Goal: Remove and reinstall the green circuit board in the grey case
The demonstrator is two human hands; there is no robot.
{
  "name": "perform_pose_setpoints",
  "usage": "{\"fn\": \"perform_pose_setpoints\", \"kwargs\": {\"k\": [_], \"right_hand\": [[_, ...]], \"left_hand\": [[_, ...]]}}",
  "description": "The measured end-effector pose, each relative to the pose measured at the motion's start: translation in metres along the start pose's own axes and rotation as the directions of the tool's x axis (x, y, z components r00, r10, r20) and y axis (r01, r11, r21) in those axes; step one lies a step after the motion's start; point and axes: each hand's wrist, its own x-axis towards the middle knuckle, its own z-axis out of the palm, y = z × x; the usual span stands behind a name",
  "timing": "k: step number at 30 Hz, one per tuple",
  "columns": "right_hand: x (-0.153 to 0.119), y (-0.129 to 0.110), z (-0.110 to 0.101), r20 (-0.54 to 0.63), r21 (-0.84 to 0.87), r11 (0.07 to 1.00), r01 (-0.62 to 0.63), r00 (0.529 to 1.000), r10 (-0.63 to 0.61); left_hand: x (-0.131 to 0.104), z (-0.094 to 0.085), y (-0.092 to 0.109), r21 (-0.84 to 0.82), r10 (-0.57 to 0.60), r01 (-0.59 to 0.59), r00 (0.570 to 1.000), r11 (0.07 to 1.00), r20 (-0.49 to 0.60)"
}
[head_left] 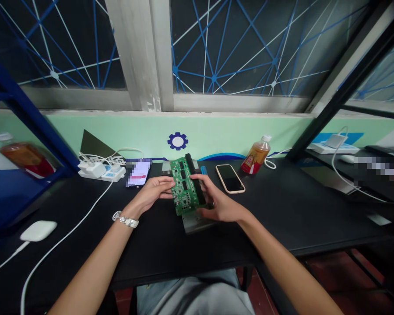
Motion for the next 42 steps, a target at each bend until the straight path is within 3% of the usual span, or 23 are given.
{"fn": "perform_pose_setpoints", "kwargs": {"k": [8,19,25,33,37,42], "right_hand": [[0.003,0.004,0.017,0.032,-0.165,0.97,0.181,0.984,-0.178],[0.004,0.002,0.026,-0.077,-0.206,0.963,0.172,0.979,-0.191],[0.006,0.006,0.031,-0.146,-0.217,0.96,0.175,0.967,-0.21],[0.005,0.007,0.03,-0.183,-0.248,0.952,0.181,0.956,-0.23],[0.002,0.0,0.022,-0.171,-0.238,0.953,0.186,0.958,-0.23],[-0.001,0.001,0.006,-0.152,-0.151,0.979,0.134,0.976,-0.157]], "left_hand": [[0.005,0.009,-0.008,-0.039,0.039,-0.039,0.999,0.998,-0.003],[-0.008,0.025,0.008,-0.127,0.131,-0.118,0.987,0.985,0.098],[-0.012,0.026,0.005,-0.196,0.241,-0.196,0.939,0.961,0.246],[-0.012,0.036,0.0,-0.189,0.223,-0.187,0.956,0.964,0.19],[-0.012,0.031,0.005,-0.173,0.201,-0.165,0.954,0.971,0.221],[-0.012,0.009,0.015,-0.116,0.129,-0.109,0.975,0.987,0.179]]}}
